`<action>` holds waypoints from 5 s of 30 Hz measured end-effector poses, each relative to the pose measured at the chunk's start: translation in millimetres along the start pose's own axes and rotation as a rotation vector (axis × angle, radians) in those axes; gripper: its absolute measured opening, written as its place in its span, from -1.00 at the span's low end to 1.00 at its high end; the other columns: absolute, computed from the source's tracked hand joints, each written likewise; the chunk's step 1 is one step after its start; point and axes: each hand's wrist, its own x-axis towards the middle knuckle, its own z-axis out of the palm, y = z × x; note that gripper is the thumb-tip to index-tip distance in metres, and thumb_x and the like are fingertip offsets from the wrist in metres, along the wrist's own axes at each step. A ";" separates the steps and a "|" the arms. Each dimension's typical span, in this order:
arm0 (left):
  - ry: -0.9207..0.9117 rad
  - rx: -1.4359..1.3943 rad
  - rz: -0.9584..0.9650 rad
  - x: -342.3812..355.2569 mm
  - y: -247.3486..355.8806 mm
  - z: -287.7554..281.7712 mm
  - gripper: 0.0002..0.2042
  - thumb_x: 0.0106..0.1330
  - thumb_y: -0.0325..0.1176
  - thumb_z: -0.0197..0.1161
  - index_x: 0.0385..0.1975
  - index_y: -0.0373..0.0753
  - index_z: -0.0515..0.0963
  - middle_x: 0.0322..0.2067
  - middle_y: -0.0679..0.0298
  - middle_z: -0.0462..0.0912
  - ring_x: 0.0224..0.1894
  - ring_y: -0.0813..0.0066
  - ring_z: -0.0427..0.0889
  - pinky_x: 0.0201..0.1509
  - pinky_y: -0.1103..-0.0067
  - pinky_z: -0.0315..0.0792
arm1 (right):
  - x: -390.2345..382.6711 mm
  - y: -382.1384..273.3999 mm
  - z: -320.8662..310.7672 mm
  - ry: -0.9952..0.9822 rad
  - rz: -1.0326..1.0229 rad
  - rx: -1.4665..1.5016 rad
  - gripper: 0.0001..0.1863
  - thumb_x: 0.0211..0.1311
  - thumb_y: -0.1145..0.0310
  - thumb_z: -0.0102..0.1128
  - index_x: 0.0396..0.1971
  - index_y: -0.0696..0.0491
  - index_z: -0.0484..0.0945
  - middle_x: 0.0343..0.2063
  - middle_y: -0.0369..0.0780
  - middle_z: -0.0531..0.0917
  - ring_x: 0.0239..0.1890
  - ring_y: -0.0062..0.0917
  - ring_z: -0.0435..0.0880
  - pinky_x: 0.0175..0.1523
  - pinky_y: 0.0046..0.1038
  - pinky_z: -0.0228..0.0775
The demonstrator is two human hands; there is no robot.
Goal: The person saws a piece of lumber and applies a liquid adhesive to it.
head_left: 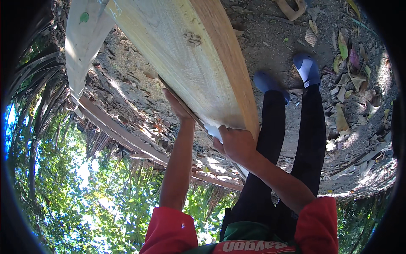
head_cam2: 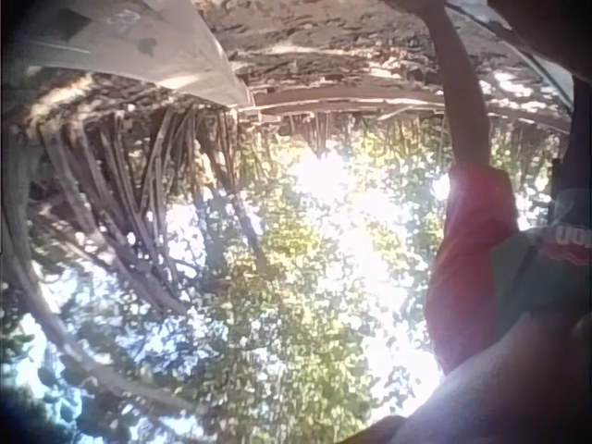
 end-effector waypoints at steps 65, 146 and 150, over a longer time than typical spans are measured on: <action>0.111 0.126 -0.090 -12.1 17.1 16.2 -0.14 0.38 0.41 -0.37 0.28 -0.30 0.33 0.17 0.07 0.44 0.15 0.27 0.48 0.29 0.40 0.32 | 71.3 -41.1 -32.2 0.080 -0.012 0.105 -0.64 0.18 0.12 0.24 -0.46 0.17 0.51 -0.72 -0.05 0.58 -0.65 -0.18 0.64 -0.49 -0.19 0.50; -0.033 0.076 0.026 -9.6 -3.2 -1.2 -0.09 0.37 0.32 -0.13 0.43 -0.40 -0.03 0.32 -0.17 0.17 0.33 -0.03 0.28 0.34 0.18 0.28 | 114.5 21.9 -53.6 0.614 0.010 0.411 0.08 -0.07 0.10 0.53 0.37 0.24 0.09 0.28 0.12 0.25 0.32 -0.06 0.29 0.37 -0.15 0.14; -0.012 0.073 -0.008 -10.8 2.1 6.0 -0.04 0.34 0.35 -0.09 0.44 -0.41 -0.07 0.34 -0.19 0.12 0.36 -0.06 0.24 0.36 0.14 0.25 | 112.9 25.1 -48.4 0.616 0.015 0.471 0.08 -0.06 0.06 0.53 0.37 0.24 0.09 0.29 0.12 0.24 0.34 -0.07 0.28 0.39 -0.16 0.13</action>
